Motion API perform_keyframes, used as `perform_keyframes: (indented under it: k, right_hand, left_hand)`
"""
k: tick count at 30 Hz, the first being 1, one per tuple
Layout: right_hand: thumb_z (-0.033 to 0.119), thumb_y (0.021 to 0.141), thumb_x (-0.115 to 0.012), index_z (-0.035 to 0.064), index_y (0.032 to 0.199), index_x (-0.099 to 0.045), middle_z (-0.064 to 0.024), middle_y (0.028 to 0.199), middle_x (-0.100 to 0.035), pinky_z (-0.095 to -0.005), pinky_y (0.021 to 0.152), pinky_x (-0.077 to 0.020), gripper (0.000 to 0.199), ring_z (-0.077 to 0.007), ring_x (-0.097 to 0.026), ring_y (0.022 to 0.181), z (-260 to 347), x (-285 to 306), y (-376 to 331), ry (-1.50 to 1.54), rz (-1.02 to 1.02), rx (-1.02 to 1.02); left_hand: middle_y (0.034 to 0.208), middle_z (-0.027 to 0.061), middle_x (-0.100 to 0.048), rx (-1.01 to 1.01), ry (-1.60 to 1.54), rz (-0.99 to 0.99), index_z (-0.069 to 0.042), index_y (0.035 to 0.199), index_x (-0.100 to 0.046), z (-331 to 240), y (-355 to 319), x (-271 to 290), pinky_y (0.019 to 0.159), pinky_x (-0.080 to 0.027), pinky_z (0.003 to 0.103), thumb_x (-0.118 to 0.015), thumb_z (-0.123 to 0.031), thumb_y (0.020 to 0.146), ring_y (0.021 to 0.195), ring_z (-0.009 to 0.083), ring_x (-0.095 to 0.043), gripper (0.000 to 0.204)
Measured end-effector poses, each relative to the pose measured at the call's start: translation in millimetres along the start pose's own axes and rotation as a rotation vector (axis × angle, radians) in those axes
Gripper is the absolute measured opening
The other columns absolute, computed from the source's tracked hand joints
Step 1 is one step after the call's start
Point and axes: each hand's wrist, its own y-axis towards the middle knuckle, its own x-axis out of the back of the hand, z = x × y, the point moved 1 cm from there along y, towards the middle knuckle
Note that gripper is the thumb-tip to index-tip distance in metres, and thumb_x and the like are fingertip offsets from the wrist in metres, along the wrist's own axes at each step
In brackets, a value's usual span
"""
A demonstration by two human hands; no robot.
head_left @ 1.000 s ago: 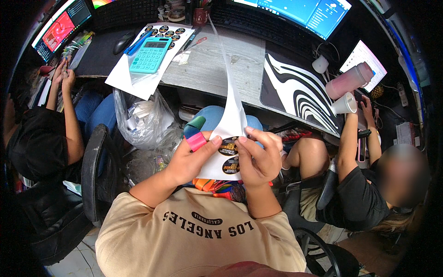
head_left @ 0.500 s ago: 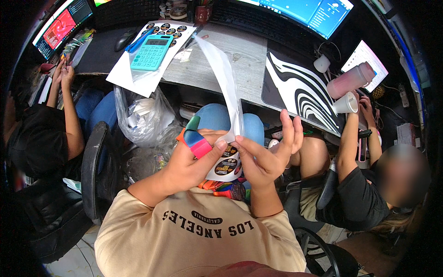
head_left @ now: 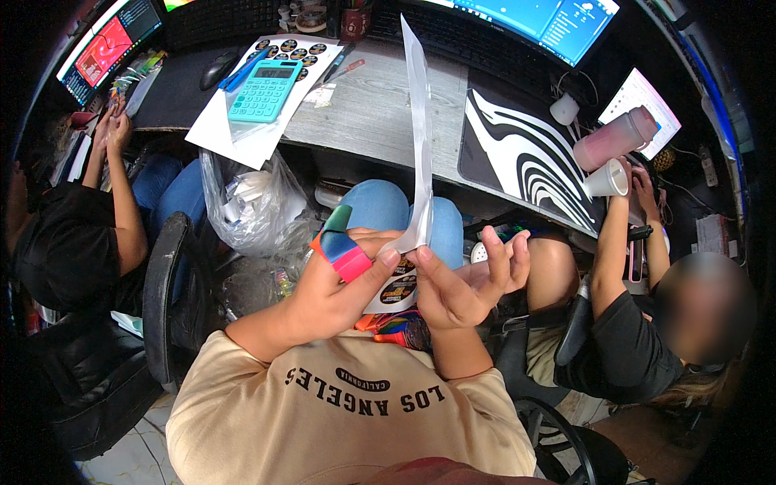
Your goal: The person assembles medals by inserting colorful ribbons through the medal loops and attaching them to backing cards. They repeatedly pick up ribbons and medals, thread the ribbons, and place the finished assemblies on the desk.
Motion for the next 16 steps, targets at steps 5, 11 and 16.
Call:
perform_keyframes:
  k: [5,11,16]
  right_hand:
    - [0.019,0.066,-0.085,0.0249,0.09,-0.078,-0.0176,0.141,-0.044,-0.0475,0.114,-0.0224,0.025,-0.0359,-0.027,0.137,3.9,-3.2,-4.8,0.021,-0.029,-0.098]
    - [0.017,0.068,-0.085,0.0225,0.09,-0.078,-0.0211,0.145,-0.04,-0.0467,0.114,-0.0225,0.024,-0.0361,-0.027,0.137,5.2,-2.1,-7.2,0.022,0.004,-0.122]
    - [0.019,0.07,-0.084,0.0225,0.091,-0.078,-0.0205,0.146,-0.038,-0.0474,0.114,-0.0217,0.022,-0.0357,-0.027,0.137,6.8,-2.0,-9.4,-0.009,0.007,-0.086]
  left_hand:
    - [0.106,0.0159,-0.068,0.02,0.019,-0.017,0.004,0.107,-0.066,2.3,-4.1,-0.9,0.086,-0.048,0.035,-0.055,-0.006,0.096,0.096,0.0254,-0.064,0.018]
    - [0.106,0.016,-0.068,-0.021,0.025,-0.018,0.004,0.106,-0.066,2.5,-2.9,-1.7,0.087,-0.047,0.036,-0.057,-0.005,0.094,0.096,0.0283,-0.065,0.017]
    - [0.107,0.0162,-0.068,0.006,-0.022,-0.038,0.003,0.108,-0.066,-1.4,-3.3,-3.7,0.092,-0.045,0.038,-0.056,-0.006,0.095,0.1,0.0298,-0.064,0.018]
